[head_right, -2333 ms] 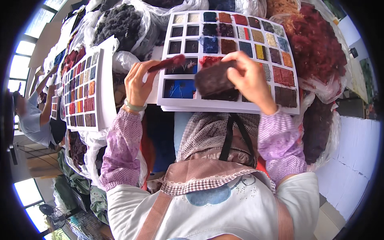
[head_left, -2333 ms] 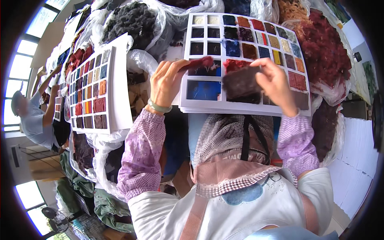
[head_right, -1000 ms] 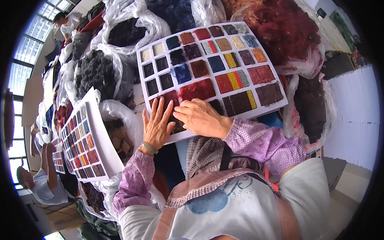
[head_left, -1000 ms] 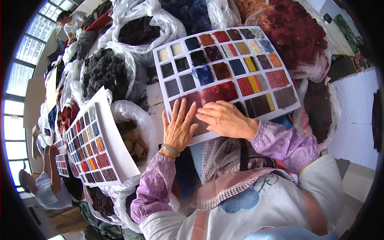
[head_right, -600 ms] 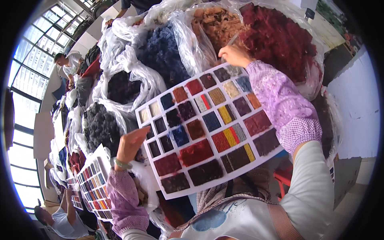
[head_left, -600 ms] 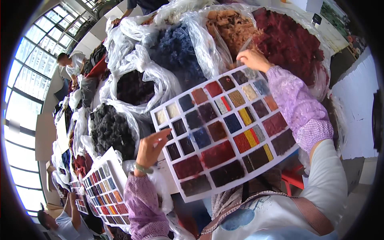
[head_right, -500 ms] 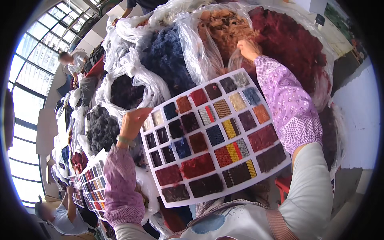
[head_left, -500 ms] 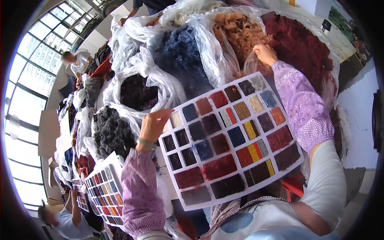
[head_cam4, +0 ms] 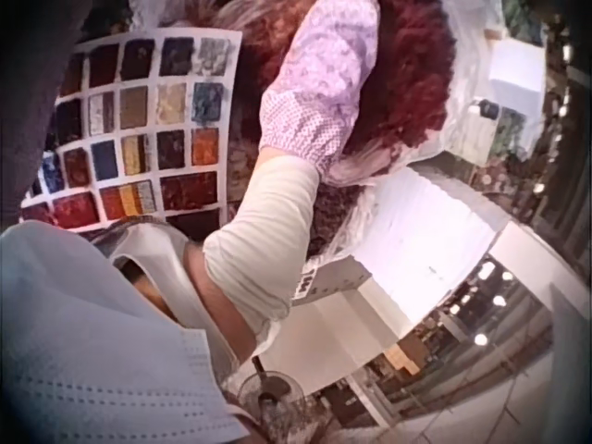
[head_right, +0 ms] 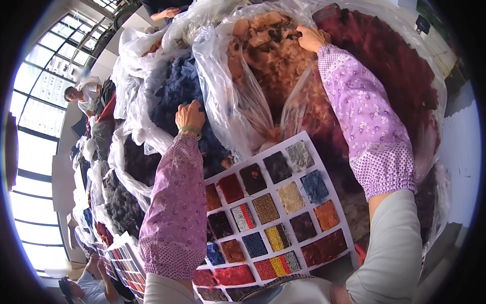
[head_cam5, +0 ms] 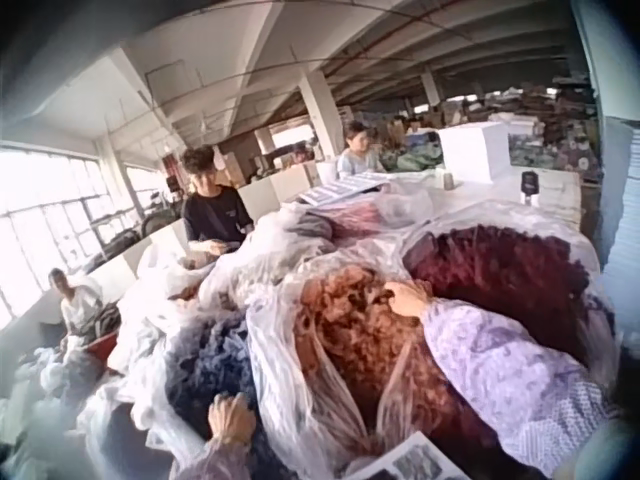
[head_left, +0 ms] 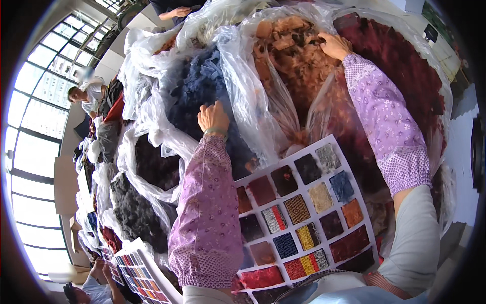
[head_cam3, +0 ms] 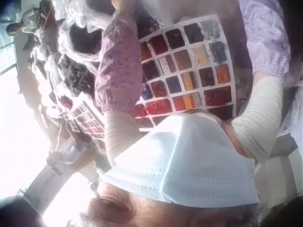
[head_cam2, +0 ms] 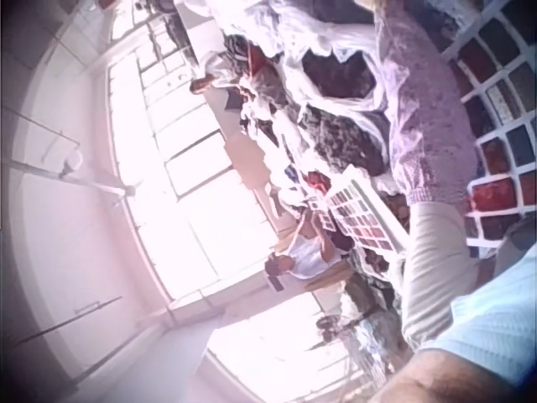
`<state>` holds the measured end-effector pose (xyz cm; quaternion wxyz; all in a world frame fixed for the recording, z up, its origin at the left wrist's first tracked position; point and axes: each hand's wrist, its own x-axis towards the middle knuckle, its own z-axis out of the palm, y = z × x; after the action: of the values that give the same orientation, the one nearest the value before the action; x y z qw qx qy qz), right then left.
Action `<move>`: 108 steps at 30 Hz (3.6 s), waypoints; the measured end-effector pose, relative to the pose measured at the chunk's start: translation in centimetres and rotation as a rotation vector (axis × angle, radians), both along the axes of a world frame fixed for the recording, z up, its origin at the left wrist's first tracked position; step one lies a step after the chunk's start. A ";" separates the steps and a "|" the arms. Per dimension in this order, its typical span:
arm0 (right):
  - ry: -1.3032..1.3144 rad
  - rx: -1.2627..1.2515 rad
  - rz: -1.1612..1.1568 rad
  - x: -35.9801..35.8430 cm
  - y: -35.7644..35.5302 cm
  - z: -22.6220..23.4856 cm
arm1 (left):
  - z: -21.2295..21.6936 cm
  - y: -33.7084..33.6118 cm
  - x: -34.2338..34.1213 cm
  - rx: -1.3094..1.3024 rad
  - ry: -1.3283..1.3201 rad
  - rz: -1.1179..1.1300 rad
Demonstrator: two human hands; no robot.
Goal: Sorting dyed fibers into a color sample board.
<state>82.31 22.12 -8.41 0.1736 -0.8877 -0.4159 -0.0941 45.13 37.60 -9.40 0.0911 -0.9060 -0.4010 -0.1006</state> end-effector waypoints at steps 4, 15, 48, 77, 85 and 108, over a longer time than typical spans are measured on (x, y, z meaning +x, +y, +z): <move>-0.032 0.133 -0.018 -2.9 -1.9 3.2 | 2.9 -2.2 -2.0 0.040 -0.176 -0.266; -0.197 0.361 0.295 -7.1 -5.3 5.8 | 5.7 -2.9 -7.6 -0.113 -0.389 0.114; 0.477 0.337 0.786 -35.9 -8.9 10.2 | 10.5 -10.1 -27.3 -0.576 -0.664 0.049; 0.274 0.056 1.242 -52.7 -14.6 3.3 | 3.9 -19.6 -32.2 -0.465 -0.330 -0.381; 0.387 -0.007 1.168 -52.6 -14.5 3.5 | 1.0 -26.8 -35.2 -0.101 -0.413 -0.252; 0.050 -0.269 0.973 -49.5 14.5 0.9 | 8.9 -15.0 -44.0 -0.172 -0.420 0.233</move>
<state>32.79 36.59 -7.54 0.0912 -0.6076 -0.7856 0.0733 1.09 22.60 -0.52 -0.0607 -0.8173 -0.5200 -0.2408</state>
